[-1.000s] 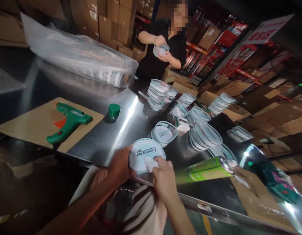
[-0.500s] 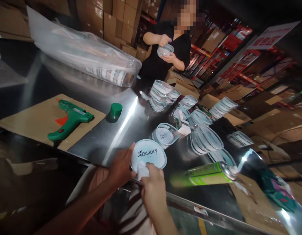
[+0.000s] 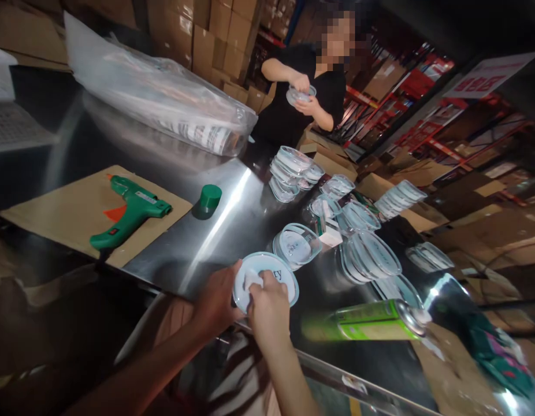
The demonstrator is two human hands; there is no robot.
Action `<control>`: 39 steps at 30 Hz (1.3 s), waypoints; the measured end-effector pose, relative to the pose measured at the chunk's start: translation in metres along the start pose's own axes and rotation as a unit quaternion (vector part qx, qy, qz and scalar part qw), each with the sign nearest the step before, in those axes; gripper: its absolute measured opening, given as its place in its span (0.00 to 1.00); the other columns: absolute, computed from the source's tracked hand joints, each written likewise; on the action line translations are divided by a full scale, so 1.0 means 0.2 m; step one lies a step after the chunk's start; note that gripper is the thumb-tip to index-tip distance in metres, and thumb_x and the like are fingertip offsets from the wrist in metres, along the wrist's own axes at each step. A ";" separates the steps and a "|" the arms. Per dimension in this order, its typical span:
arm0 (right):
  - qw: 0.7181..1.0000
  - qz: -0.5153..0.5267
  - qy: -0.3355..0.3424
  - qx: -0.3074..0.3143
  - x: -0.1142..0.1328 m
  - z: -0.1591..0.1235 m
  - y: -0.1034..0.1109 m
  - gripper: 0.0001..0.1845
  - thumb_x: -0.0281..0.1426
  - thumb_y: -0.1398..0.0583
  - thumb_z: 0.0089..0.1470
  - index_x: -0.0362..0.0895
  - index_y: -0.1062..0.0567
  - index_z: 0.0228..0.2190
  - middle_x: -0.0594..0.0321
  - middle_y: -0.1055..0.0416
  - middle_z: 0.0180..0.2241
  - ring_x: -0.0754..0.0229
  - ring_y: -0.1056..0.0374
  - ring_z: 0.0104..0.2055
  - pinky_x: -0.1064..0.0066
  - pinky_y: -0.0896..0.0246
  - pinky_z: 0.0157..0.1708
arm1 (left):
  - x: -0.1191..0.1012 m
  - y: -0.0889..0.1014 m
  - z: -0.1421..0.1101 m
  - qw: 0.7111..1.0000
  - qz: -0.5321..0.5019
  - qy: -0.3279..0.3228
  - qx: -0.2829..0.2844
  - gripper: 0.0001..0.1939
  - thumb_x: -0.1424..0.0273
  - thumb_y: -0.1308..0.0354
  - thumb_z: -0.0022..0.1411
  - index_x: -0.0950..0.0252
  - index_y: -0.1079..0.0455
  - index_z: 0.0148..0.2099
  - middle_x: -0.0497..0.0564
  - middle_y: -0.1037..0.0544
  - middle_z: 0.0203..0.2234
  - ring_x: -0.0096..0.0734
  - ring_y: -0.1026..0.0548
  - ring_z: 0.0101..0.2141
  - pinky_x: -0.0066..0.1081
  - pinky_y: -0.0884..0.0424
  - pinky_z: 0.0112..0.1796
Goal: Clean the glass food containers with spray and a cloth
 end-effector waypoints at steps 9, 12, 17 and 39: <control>1.000 -0.014 -0.021 0.002 0.07 0.03 0.03 0.17 0.20 0.47 0.52 0.48 0.22 0.34 0.56 0.30 0.41 0.55 0.34 0.39 0.65 0.52 0.37 | 0.01 -0.01 0.00 1.000 0.006 -0.001 0.001 0.39 0.75 0.40 0.45 0.71 0.45 0.62 0.60 0.25 0.47 0.47 0.27 0.47 0.45 0.30 0.47; 0.997 -0.035 -0.062 0.004 0.08 0.04 0.04 0.20 0.20 0.49 0.53 0.48 0.23 0.41 0.54 0.31 0.41 0.53 0.34 0.40 0.64 0.52 0.36 | 0.01 -0.01 -0.01 1.000 0.011 0.006 0.002 0.40 0.75 0.40 0.45 0.71 0.45 0.62 0.60 0.25 0.48 0.48 0.27 0.47 0.45 0.30 0.48; 0.999 -0.011 -0.039 0.025 0.11 0.02 0.05 0.16 0.22 0.48 0.55 0.48 0.22 0.37 0.56 0.31 0.40 0.55 0.35 0.39 0.65 0.53 0.37 | 0.00 -0.01 -0.02 1.000 0.018 0.003 -0.005 0.36 0.77 0.43 0.47 0.72 0.44 0.60 0.61 0.25 0.47 0.46 0.27 0.47 0.44 0.30 0.48; 0.998 0.005 -0.059 0.022 0.05 0.03 0.03 0.21 0.19 0.49 0.52 0.47 0.24 0.41 0.57 0.31 0.42 0.56 0.34 0.41 0.66 0.52 0.38 | 0.00 0.01 0.01 1.000 -0.009 0.001 0.005 0.38 0.74 0.40 0.46 0.72 0.44 0.60 0.60 0.24 0.46 0.46 0.27 0.47 0.46 0.36 0.49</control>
Point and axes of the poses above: each hand's wrist, its own z-axis towards the middle knuckle, its own y-axis out of the back of the hand, x = y × z, the point moved 1 cm from there along z, towards the middle knuckle
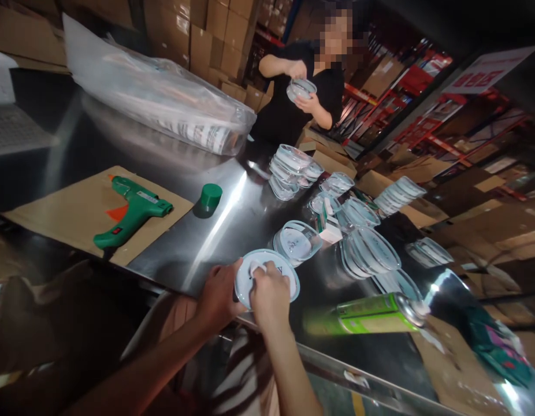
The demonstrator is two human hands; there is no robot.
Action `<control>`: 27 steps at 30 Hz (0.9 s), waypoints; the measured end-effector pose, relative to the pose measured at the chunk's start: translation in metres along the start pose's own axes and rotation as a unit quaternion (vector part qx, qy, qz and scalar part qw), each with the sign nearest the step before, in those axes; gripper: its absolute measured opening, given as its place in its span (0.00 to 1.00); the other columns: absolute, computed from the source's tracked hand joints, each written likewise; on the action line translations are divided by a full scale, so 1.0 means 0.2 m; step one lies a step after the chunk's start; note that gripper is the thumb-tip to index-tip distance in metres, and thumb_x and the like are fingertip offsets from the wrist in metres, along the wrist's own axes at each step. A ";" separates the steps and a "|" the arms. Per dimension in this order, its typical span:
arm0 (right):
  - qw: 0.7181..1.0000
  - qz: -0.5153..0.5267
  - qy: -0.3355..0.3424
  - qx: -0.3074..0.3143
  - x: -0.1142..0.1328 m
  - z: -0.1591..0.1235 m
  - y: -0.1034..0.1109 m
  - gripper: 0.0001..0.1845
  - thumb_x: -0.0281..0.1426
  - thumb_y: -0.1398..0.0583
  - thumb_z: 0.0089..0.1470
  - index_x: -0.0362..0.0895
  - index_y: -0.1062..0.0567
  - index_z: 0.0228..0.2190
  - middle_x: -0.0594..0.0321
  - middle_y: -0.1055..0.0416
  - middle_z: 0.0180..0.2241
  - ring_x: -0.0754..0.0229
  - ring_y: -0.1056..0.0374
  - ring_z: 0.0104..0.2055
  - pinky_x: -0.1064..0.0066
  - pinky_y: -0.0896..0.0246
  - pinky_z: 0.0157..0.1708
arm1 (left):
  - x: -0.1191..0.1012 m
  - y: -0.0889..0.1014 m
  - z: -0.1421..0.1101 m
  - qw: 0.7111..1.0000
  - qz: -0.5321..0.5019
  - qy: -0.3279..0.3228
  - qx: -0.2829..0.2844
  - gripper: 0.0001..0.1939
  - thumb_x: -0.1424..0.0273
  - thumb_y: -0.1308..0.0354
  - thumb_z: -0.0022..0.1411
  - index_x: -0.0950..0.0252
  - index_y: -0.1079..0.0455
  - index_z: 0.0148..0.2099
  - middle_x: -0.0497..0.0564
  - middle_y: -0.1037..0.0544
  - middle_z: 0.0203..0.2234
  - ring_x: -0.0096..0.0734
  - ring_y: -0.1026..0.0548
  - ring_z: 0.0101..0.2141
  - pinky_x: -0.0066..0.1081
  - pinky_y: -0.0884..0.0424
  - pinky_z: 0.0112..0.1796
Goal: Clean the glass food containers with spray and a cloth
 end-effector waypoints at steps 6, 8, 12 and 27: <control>0.999 0.048 -0.005 -0.021 -0.04 -0.08 -0.04 0.20 0.17 0.49 0.51 0.45 0.22 0.37 0.57 0.30 0.43 0.56 0.35 0.41 0.67 0.49 0.39 | -0.01 0.02 0.00 0.999 -0.013 0.015 0.030 0.39 0.73 0.40 0.46 0.69 0.44 0.61 0.58 0.24 0.47 0.46 0.27 0.48 0.46 0.37 0.50; 0.993 0.089 0.056 -0.045 -0.03 -0.15 -0.08 0.18 0.17 0.48 0.50 0.45 0.22 0.32 0.58 0.30 0.42 0.57 0.36 0.39 0.68 0.48 0.39 | -0.01 0.02 0.00 0.999 -0.012 0.019 0.029 0.38 0.74 0.41 0.46 0.68 0.44 0.61 0.58 0.24 0.47 0.45 0.28 0.48 0.46 0.38 0.51; 0.980 0.109 0.104 -0.129 -0.13 -0.26 -0.13 0.25 0.15 0.49 0.48 0.47 0.22 0.41 0.58 0.29 0.43 0.57 0.37 0.40 0.68 0.48 0.39 | 0.01 0.00 -0.01 1.000 0.000 0.016 0.019 0.40 0.75 0.39 0.44 0.67 0.44 0.61 0.58 0.26 0.50 0.46 0.28 0.49 0.46 0.38 0.52; 0.938 0.239 -0.030 -0.248 -0.40 -0.37 -0.19 0.19 0.21 0.52 0.51 0.45 0.22 0.31 0.56 0.29 0.38 0.57 0.35 0.38 0.66 0.43 0.38 | 0.08 -0.01 0.00 0.997 -0.072 -0.007 -0.025 0.37 0.66 0.36 0.49 0.67 0.41 0.61 0.62 0.28 0.54 0.52 0.29 0.53 0.49 0.29 0.51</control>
Point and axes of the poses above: each hand's wrist, its own z-axis towards the middle knuckle, its own y-axis out of the back of the hand, x = y × z, the point moved 1 cm from there along z, towards the middle knuckle
